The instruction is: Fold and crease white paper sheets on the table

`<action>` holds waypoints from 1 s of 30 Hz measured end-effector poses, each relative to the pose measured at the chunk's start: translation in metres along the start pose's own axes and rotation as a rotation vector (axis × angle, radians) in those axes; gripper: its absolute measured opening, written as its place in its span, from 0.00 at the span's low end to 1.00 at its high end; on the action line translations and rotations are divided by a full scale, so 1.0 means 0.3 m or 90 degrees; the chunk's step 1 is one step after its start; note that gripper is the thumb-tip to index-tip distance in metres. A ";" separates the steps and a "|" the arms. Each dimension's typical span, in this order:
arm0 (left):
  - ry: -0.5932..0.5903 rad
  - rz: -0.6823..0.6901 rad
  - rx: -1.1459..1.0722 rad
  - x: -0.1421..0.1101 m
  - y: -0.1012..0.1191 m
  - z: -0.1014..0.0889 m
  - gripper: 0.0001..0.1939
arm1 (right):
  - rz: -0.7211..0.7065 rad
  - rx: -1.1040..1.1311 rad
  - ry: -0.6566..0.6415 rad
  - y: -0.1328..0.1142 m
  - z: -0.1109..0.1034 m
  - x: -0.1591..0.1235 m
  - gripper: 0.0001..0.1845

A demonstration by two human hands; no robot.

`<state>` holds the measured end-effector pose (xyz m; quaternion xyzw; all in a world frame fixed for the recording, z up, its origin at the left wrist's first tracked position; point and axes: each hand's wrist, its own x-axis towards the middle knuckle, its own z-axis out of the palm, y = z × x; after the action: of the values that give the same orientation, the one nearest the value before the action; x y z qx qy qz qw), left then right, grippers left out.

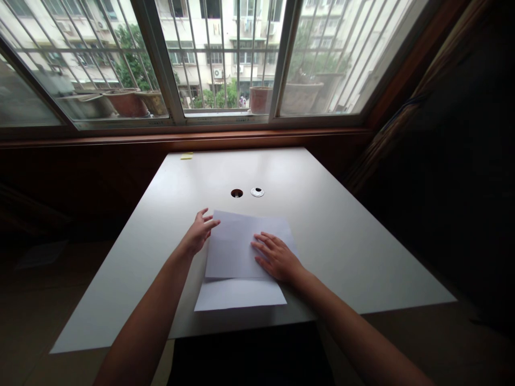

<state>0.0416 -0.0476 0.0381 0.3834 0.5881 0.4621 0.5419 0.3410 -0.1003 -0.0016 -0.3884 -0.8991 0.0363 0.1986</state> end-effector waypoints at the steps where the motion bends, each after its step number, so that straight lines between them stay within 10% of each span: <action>1: -0.017 -0.001 -0.008 0.002 -0.009 -0.001 0.46 | 0.001 0.000 -0.004 0.000 0.001 0.000 0.24; 17: -0.061 0.186 -0.141 0.016 -0.111 0.014 0.28 | 0.038 0.049 0.132 0.121 -0.131 0.209 0.24; 30: -0.040 0.208 -0.226 0.052 -0.150 -0.039 0.25 | 0.201 0.053 -0.107 0.291 -0.157 0.359 0.11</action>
<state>0.0303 -0.0467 -0.0095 0.3863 0.4108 0.6278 0.5365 0.3521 0.0330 0.0581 -0.5116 -0.8382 0.1367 0.1303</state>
